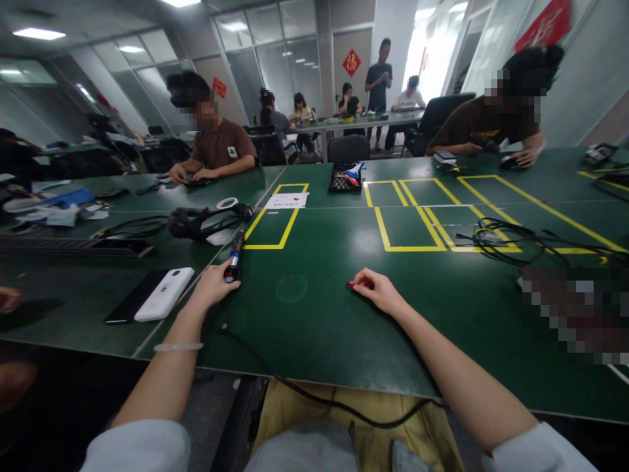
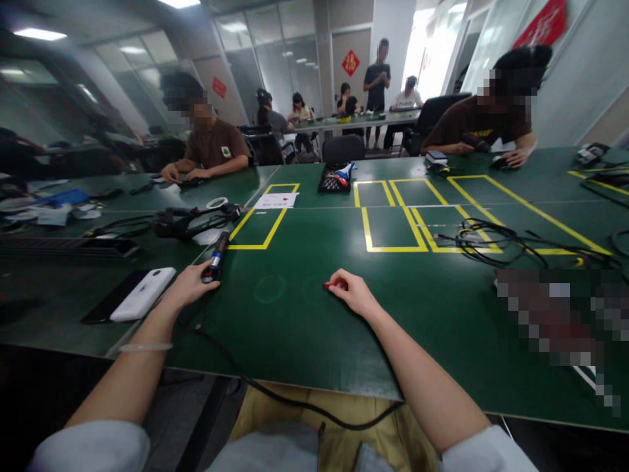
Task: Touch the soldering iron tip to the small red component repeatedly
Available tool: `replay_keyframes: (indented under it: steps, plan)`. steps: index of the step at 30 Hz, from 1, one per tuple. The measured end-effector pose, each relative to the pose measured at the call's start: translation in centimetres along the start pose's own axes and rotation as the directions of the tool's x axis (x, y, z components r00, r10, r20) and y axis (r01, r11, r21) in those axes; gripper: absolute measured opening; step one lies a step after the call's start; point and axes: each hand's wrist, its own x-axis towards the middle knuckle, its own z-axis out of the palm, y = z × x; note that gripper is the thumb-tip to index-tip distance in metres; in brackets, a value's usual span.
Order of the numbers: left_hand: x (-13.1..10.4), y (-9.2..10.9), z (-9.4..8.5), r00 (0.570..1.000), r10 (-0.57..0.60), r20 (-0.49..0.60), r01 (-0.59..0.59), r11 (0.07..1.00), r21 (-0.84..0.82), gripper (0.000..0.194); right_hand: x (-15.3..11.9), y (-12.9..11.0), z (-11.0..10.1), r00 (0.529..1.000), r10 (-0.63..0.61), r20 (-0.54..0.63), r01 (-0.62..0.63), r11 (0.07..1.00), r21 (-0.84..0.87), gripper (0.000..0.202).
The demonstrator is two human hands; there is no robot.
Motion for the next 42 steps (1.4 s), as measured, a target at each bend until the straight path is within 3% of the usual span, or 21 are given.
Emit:
replay_keyframes:
  steps: [5,8,13,19,23,27,42]
  plan:
    - [-0.9,4.3,0.2,0.999,-0.032,-0.035,0.031,0.999,-0.032,0.075,0.0,-0.1,0.0,1.000,0.001,-0.001,-0.001,1.000,-0.005,0.014]
    - [-1.4,7.4,0.4,0.999,0.005,-0.048,-0.009,0.997,-0.082,0.074,0.0,0.0,0.0,1.000,-0.007,-0.003,0.007,1.000,-0.012,0.014]
    - [-2.8,14.2,0.7,0.986,0.147,-0.073,-0.159,0.968,-0.195,0.068,0.1,0.1,0.1,1.000,-0.014,-0.015,0.014,1.000,-0.025,0.014]
    - [-5.2,23.1,1.0,0.930,0.352,-0.106,-0.368,0.892,-0.262,0.069,-0.1,0.2,0.2,0.997,-0.059,-0.054,0.055,0.996,-0.068,0.010]
    - [-6.3,27.0,1.5,0.887,0.445,-0.122,-0.461,0.841,-0.283,0.068,-0.1,0.5,0.1,0.989,-0.099,-0.106,0.087,0.989,-0.117,0.007]
    - [-6.9,28.5,1.7,0.865,0.481,-0.142,-0.501,0.810,-0.306,0.066,-0.1,0.5,-0.2,0.990,-0.122,-0.076,0.106,0.978,-0.180,0.002]
    - [-7.3,29.2,1.7,0.889,0.433,-0.150,-0.457,0.858,-0.233,0.071,-0.2,-0.3,-0.4,0.992,-0.076,-0.098,0.064,0.991,-0.118,0.013]
